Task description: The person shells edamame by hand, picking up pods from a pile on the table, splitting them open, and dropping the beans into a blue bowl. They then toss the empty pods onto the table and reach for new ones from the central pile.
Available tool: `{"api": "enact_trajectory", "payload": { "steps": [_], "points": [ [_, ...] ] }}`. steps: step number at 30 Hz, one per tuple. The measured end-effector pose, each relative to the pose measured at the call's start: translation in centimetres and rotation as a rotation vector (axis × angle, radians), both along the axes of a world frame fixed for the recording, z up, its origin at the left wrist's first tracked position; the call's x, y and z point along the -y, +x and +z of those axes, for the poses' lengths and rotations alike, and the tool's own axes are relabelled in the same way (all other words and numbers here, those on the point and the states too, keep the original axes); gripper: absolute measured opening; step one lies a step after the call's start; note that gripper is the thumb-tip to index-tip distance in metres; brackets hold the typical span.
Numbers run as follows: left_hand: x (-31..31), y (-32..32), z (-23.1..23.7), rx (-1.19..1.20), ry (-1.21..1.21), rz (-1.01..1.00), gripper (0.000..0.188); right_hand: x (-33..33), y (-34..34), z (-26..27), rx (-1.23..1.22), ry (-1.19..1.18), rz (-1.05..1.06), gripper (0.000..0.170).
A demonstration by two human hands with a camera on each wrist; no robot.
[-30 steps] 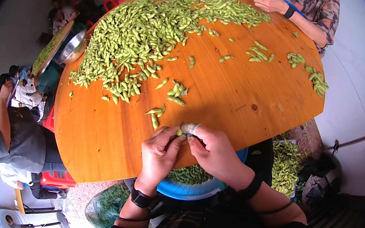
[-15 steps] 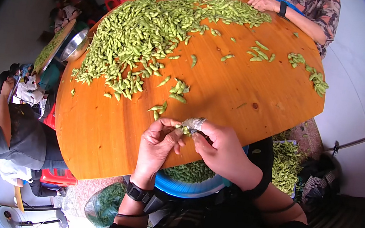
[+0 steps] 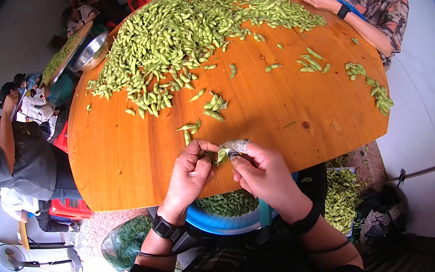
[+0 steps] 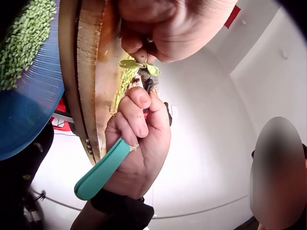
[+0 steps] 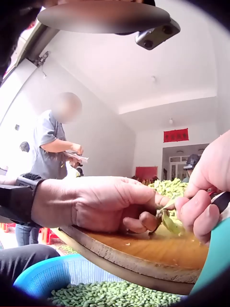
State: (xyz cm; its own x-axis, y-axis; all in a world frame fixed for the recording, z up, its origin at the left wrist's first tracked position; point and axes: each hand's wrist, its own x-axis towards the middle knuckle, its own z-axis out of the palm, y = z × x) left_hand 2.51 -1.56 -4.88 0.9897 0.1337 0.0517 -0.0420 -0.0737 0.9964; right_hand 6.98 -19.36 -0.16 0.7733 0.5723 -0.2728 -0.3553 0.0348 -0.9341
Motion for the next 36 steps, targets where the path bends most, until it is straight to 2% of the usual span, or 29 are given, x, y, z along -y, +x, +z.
{"api": "enact_trajectory", "payload": {
  "steps": [1, 3, 7, 10, 12, 14, 16, 18, 20, 22, 24, 25, 27, 29, 32, 34, 35, 36],
  "points": [
    [0.0, 0.0, 0.2, 0.000, 0.000, 0.000, 0.015, 0.0, -0.1, 0.1, 0.002, 0.002, 0.001, 0.019],
    [0.1, -0.1, 1.0, -0.063, -0.160, -0.030, 0.019, 0.2, 0.0, 0.2, 0.001, 0.001, -0.034, 0.020],
    [0.6, -0.2, 1.1, 0.008, -0.133, 0.056, 0.023, 1.0, 0.7, 0.4, 0.026, -0.003, -0.116, 0.022],
    [0.5, -1.4, 1.6, 0.033, 0.008, 0.174, 0.023, 2.2, 1.8, 0.1, 0.079, -0.009, -0.204, 0.024],
    [0.6, -3.1, 2.8, -0.023, 0.247, 0.112, 0.021, 3.4, 3.2, -0.7, 0.155, -0.039, -0.275, 0.024],
    [0.8, -4.5, 2.1, 0.027, 0.287, 0.091, 0.017, 4.7, 5.2, -2.2, 0.259, -0.125, -0.411, 0.020],
    [1.3, -5.4, 2.8, 0.047, 0.521, -0.023, 0.014, 6.3, 6.7, -3.5, 0.236, -0.198, -0.431, 0.014],
    [1.3, -5.2, 3.2, 0.082, 0.537, -0.024, 0.015, 6.8, 6.8, -3.3, 0.218, -0.182, -0.428, 0.012],
    [0.9, -4.3, 4.6, 0.258, 0.706, -0.116, 0.018, 6.8, 6.6, -3.2, 0.195, -0.172, -0.425, 0.012],
    [0.2, -3.0, 4.7, 0.258, 0.700, -0.036, 0.016, 6.6, 6.5, -3.1, 0.225, -0.197, -0.408, 0.012],
    [-0.7, -1.3, 4.1, -0.046, 1.013, 0.336, 0.015, 6.8, 6.6, -3.3, 0.225, -0.200, -0.400, 0.012],
    [-1.1, -0.4, 3.5, -0.046, 1.015, 0.339, 0.015, 6.9, 6.6, -3.4, 0.225, -0.206, -0.390, 0.012],
    [-1.9, 1.1, 2.3, -0.106, 1.186, 0.488, 0.016, 6.9, 6.5, -3.4, 0.260, -0.240, -0.351, 0.014],
    [-2.1, 1.0, 2.3, -0.037, 1.136, 0.466, 0.017, 6.8, 6.0, -2.8, 0.296, -0.277, -0.317, 0.017],
    [-1.9, 0.1, 2.3, 0.043, 1.029, 0.399, 0.018, 5.1, 3.6, -1.4, 0.256, -0.245, -0.148, 0.033],
    [-1.0, -0.7, 2.5, 0.056, 0.975, 0.343, 0.019, 3.6, 2.2, -1.1, 0.235, -0.136, 0.002, 0.031],
    [0.1, -1.1, 2.6, 0.021, 0.657, 0.283, 0.020, 2.8, 1.8, -0.9, 0.229, -0.137, -0.007, 0.031],
    [1.1, -1.5, 2.7, -0.016, 0.340, 0.224, 0.022, 2.0, 1.5, -0.7, 0.185, -0.072, 0.078, 0.025]
  ]
}}
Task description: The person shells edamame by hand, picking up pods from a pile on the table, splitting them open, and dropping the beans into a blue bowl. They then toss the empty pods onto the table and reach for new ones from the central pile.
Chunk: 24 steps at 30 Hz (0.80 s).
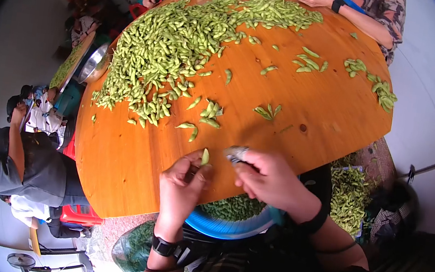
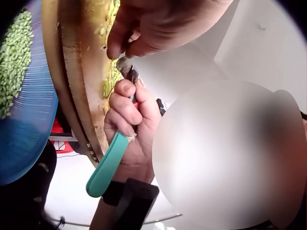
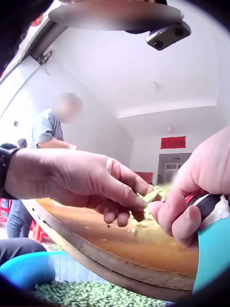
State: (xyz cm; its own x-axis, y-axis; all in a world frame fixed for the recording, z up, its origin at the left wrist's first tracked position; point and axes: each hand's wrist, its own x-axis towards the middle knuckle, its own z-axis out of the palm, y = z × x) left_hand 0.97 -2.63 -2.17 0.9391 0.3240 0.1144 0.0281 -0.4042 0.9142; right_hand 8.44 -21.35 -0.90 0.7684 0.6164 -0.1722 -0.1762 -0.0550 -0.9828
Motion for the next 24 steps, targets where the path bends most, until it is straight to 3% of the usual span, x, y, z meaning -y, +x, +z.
{"api": "enact_trajectory", "payload": {
  "steps": [1, 6, 8, 12, 19, 24],
  "points": [
    [0.4, -0.3, 0.2, -0.010, -0.051, -0.051, 0.028, -0.4, -0.2, 0.1, -0.047, 0.056, 0.089, 0.020],
    [0.8, -0.8, -0.5, -0.021, 0.057, -0.118, 0.037, -0.8, -0.9, 0.4, -0.099, 0.044, 0.120, 0.014],
    [1.3, -1.1, -0.1, 0.068, 0.263, -0.122, 0.040, -0.6, -1.0, 0.0, 0.001, -0.043, 0.147, 0.016],
    [2.0, -1.2, -0.7, 0.081, 0.282, -0.097, 0.044, -0.8, -1.8, -0.8, 0.059, 0.007, 0.118, 0.018],
    [2.4, -1.8, -1.8, 0.148, 0.227, -0.044, 0.038, -1.5, -2.8, -1.5, -0.063, 0.113, 0.024, 0.014],
    [2.6, -2.0, -2.4, 0.089, 0.058, 0.020, 0.031, -2.0, -3.3, -1.9, -0.105, 0.127, -0.023, 0.011]
  ]
}}
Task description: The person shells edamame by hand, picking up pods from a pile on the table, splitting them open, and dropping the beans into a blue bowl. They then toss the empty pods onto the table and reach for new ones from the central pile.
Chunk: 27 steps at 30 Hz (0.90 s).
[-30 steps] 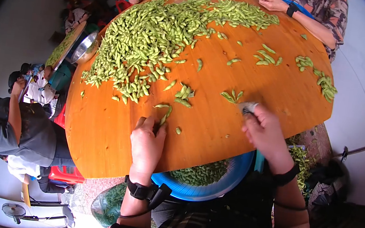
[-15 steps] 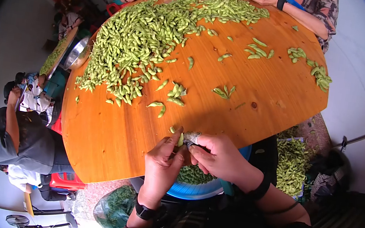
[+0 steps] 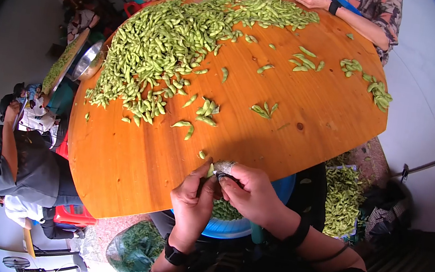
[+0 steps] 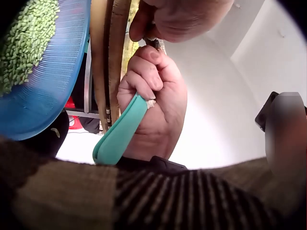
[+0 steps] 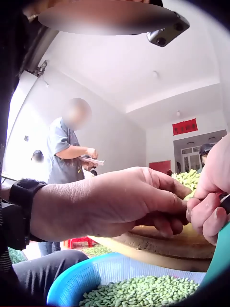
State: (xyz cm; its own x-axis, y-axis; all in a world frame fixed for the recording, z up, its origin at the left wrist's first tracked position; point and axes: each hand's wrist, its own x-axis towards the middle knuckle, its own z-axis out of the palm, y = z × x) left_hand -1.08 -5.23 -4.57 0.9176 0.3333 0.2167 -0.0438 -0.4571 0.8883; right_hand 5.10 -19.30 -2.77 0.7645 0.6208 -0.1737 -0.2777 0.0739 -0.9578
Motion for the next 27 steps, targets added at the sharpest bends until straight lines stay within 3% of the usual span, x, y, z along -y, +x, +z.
{"api": "enact_trajectory", "payload": {
  "steps": [7, 12, 14, 18, 20, 22, 23, 25, 27],
  "points": [
    [0.2, -0.1, -0.6, 0.056, -0.100, -0.019, 0.026, -0.5, -0.3, -0.1, -0.052, 0.017, -0.048, 0.009],
    [-1.1, 0.0, -0.7, 0.007, -0.527, -0.165, 0.027, 0.1, 0.5, 0.5, -0.099, 0.078, 0.008, 0.011],
    [-1.6, 0.1, -0.2, -0.011, -0.584, -0.178, 0.027, 0.6, 1.0, 2.0, -0.238, 0.036, 0.078, 0.012],
    [-3.1, 0.3, 1.0, -0.156, -0.750, -0.297, 0.032, 0.8, 1.7, 2.5, -0.218, 0.005, 0.118, 0.013],
    [-3.3, 0.6, 1.5, -0.238, -0.951, -0.358, 0.031, 0.7, 1.7, 2.7, -0.170, -0.039, 0.132, 0.013],
    [-3.4, 0.6, 1.5, -0.274, -0.938, -0.358, 0.029, 0.5, 1.2, 2.3, 0.131, -0.105, 0.074, 0.013],
    [-3.5, 0.5, 1.5, -0.314, -0.925, -0.362, 0.026, 0.4, 1.0, 2.4, 0.133, -0.105, 0.078, 0.013],
    [-3.4, 0.4, 1.0, -0.288, -1.012, -0.351, 0.024, 0.3, 0.6, 2.7, 0.361, -0.017, 0.026, 0.013],
    [-3.1, 0.3, 0.8, -0.265, -1.097, -0.339, 0.021, 0.3, 0.4, 2.4, 0.299, -0.036, 0.027, 0.013]
  ]
}}
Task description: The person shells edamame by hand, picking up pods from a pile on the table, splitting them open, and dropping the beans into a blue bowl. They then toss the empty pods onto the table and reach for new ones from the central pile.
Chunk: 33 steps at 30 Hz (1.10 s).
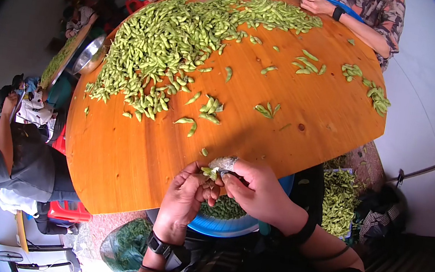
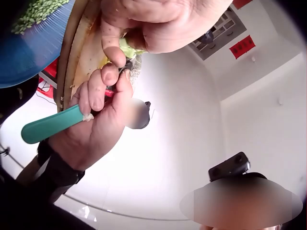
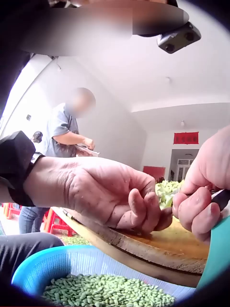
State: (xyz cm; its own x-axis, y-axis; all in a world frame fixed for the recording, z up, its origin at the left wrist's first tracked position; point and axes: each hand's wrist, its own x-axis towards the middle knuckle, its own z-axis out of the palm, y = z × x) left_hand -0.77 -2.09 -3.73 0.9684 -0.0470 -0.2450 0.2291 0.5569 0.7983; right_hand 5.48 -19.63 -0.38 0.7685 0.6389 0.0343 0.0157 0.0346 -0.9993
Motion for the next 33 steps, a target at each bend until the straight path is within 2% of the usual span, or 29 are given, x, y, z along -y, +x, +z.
{"api": "enact_trajectory", "payload": {
  "steps": [4, 8, 15, 17, 19, 21, 23, 25, 26, 28, 29, 30, 31, 33],
  "points": [
    [0.2, 0.3, -0.1, -0.035, 0.026, 0.011, 0.023, 0.1, 0.2, -0.8, -0.207, -0.050, -0.003, 0.013],
    [0.2, 0.2, -0.1, -0.056, 0.049, 0.016, 0.028, 0.1, 0.6, -0.8, -0.244, -0.059, -0.002, 0.013],
    [1.1, 0.0, 0.4, 0.065, 0.119, 0.032, 0.015, -0.3, -0.1, -0.2, 0.047, -0.028, -0.054, 0.016],
    [1.6, -0.1, 0.2, 0.098, 0.300, 0.098, 0.015, -0.5, -0.4, 0.2, 0.107, -0.035, -0.042, 0.017],
    [2.1, -0.3, 0.1, 0.112, 0.340, 0.139, 0.014, -0.6, -0.7, 0.4, 0.144, -0.043, -0.048, 0.018],
    [2.2, -0.6, 0.0, 0.134, 0.565, 0.163, 0.015, -0.4, -0.6, -0.4, 0.152, -0.079, -0.047, 0.020],
    [2.2, -0.9, 0.2, 0.122, 0.574, 0.147, 0.014, -0.2, -0.6, -0.7, 0.163, -0.113, -0.049, 0.021],
    [2.2, -1.5, 1.2, -0.025, 0.533, 0.137, 0.017, -0.1, -0.7, -0.7, -0.019, -0.074, -0.171, 0.024],
    [1.7, -2.1, 1.2, -0.025, 0.536, 0.139, 0.017, 0.4, -0.3, -0.1, -0.175, -0.068, -0.204, 0.026],
    [0.6, -3.8, 0.9, 0.065, 0.764, -0.069, 0.017, 1.6, 1.2, 0.6, -0.260, -0.016, -0.298, 0.027],
    [0.6, -4.3, 0.9, 0.060, 0.773, -0.074, 0.017, 3.3, 3.8, -0.9, -0.134, -0.080, -0.393, 0.025],
    [0.6, -4.7, 1.0, 0.195, 0.916, -0.142, 0.017, 4.4, 5.1, -1.9, -0.104, -0.156, -0.443, 0.026],
    [0.7, -4.8, 1.4, 0.334, 1.058, -0.207, 0.018, 5.1, 6.2, -2.6, -0.036, -0.189, -0.510, 0.019],
    [1.1, -4.4, 2.1, 0.342, 1.086, -0.219, 0.020, 6.4, 7.6, -2.8, -0.157, -0.152, -0.522, 0.010]
  ]
}}
